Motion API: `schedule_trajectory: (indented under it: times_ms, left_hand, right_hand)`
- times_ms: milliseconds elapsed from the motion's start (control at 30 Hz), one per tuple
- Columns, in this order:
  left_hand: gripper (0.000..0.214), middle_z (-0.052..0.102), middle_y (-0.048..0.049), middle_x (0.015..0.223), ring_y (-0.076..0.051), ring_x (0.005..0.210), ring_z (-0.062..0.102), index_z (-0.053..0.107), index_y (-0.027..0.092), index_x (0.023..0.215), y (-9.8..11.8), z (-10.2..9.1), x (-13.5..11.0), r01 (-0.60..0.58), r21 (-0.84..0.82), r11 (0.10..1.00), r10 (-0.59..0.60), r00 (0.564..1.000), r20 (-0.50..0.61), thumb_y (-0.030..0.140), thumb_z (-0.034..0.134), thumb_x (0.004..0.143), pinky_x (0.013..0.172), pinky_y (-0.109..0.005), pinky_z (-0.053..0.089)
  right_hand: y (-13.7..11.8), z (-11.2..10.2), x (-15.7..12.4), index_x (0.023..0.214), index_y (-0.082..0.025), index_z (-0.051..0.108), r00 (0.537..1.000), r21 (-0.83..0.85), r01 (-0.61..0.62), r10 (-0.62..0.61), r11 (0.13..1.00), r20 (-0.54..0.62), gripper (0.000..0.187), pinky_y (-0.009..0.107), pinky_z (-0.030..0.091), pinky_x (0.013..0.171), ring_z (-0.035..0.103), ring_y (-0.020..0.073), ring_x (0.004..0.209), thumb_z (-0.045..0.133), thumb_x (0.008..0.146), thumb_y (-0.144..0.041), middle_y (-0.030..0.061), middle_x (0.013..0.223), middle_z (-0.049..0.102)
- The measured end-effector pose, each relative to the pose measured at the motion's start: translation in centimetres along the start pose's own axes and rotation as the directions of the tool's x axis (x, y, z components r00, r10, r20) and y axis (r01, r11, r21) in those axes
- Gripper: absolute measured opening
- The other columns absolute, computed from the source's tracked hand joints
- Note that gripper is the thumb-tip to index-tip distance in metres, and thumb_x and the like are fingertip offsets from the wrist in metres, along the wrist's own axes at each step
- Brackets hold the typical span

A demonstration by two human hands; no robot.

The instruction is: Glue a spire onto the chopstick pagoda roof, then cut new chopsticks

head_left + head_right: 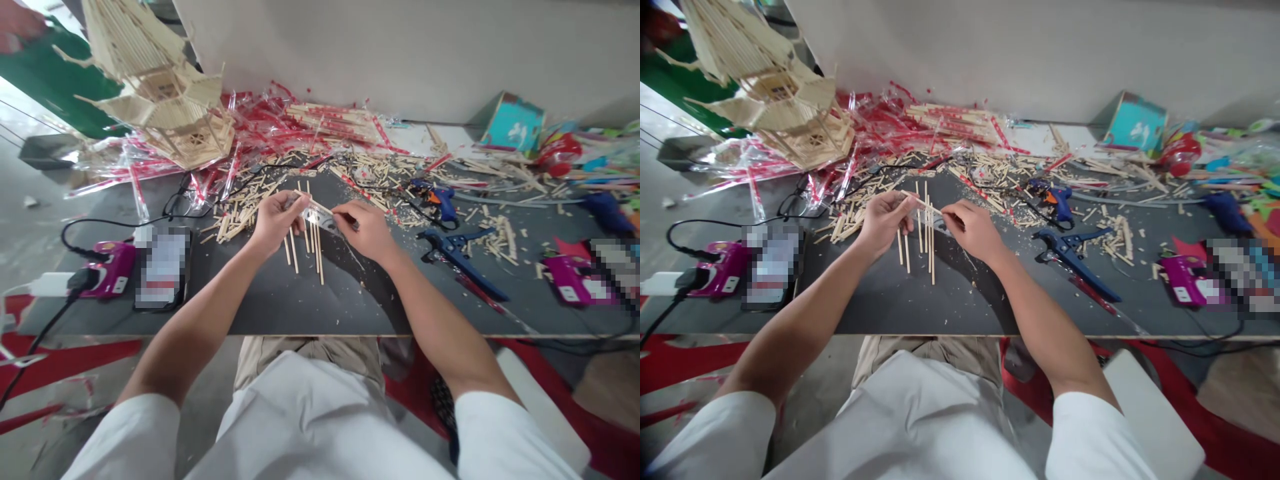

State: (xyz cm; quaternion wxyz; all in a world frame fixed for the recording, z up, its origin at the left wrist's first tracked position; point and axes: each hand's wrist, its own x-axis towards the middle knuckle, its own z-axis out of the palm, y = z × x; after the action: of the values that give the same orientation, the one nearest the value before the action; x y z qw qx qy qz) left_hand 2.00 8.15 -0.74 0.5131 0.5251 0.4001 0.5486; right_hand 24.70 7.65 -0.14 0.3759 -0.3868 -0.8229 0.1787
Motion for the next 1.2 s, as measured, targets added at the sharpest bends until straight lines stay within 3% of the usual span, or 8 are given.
schedule_trajectory:
  times_ms: [67, 233, 367, 733, 1200]
  left_hand:
    - [0.041, 0.064, -0.0004, 0.062, -0.006, 0.043, 0.055, 0.076, 0.015, 0.093, -0.2, 0.0, 0.0, 0.018, -0.041, 0.999, -0.019, 1.0, -0.015, 0.055, 0.082, 0.085, 0.036, -0.016, 0.041]
    - [0.04, 0.071, -0.0028, 0.082, -0.002, 0.044, 0.049, 0.077, 0.018, 0.088, -0.4, 0.1, 0.2, 0.025, -0.075, 0.997, -0.029, 0.998, -0.06, 0.057, 0.083, 0.083, 0.037, -0.016, 0.038]
    - [0.039, 0.071, -0.0029, 0.081, -0.002, 0.043, 0.048, 0.077, 0.017, 0.088, -0.2, 0.0, 0.2, 0.005, -0.06, 0.998, -0.009, 0.997, -0.083, 0.055, 0.083, 0.083, 0.036, -0.016, 0.034]
    - [0.038, 0.074, -0.0053, 0.079, -0.003, 0.04, 0.049, 0.077, 0.016, 0.082, 0.3, -0.3, 0.3, -0.014, 0.018, 1.0, 0.016, 0.991, -0.13, 0.053, 0.082, 0.084, 0.035, -0.016, 0.036]
    - [0.039, 0.075, -0.0049, 0.079, -0.003, 0.039, 0.049, 0.078, 0.017, 0.087, 0.3, -0.1, 0.1, -0.038, 0.049, 0.998, 0.045, 0.987, -0.155, 0.056, 0.081, 0.085, 0.034, -0.017, 0.034]
  right_hand:
    - [-0.2, 0.1, 0.0, 0.106, -0.022, 0.073, 1.0, 0.011, -0.016, 0.016, 1.0, -0.012, 0.027, 0.034, 0.045, 0.071, 0.059, 0.017, 0.072, 0.051, 0.105, -0.038, 0.0061, 0.089, 0.069]
    - [-1.1, 0.4, -0.1, 0.106, -0.023, 0.073, 0.992, 0.125, -0.12, 0.115, 0.985, 0.053, 0.03, 0.034, 0.046, 0.068, 0.059, 0.0168, 0.067, 0.051, 0.104, -0.044, 0.0037, 0.08, 0.069]
    - [-1.7, 0.6, -0.1, 0.103, -0.023, 0.073, 0.981, 0.216, -0.188, 0.175, 0.958, 0.079, 0.03, 0.033, 0.046, 0.066, 0.058, 0.0159, 0.062, 0.055, 0.103, -0.047, 0.0021, 0.074, 0.069]
    - [-1.9, 0.4, -0.1, 0.094, -0.023, 0.074, 0.978, 0.201, -0.206, 0.199, 0.958, 0.054, 0.026, 0.031, 0.04, 0.062, 0.051, 0.0132, 0.059, 0.06, 0.099, -0.046, -0.0001, 0.071, 0.066]
    - [-1.8, 1.1, -0.3, 0.091, -0.024, 0.073, 0.976, 0.205, -0.216, 0.21, 0.955, 0.049, 0.026, 0.031, 0.04, 0.061, 0.052, 0.0141, 0.06, 0.061, 0.099, -0.047, -0.0003, 0.069, 0.064]
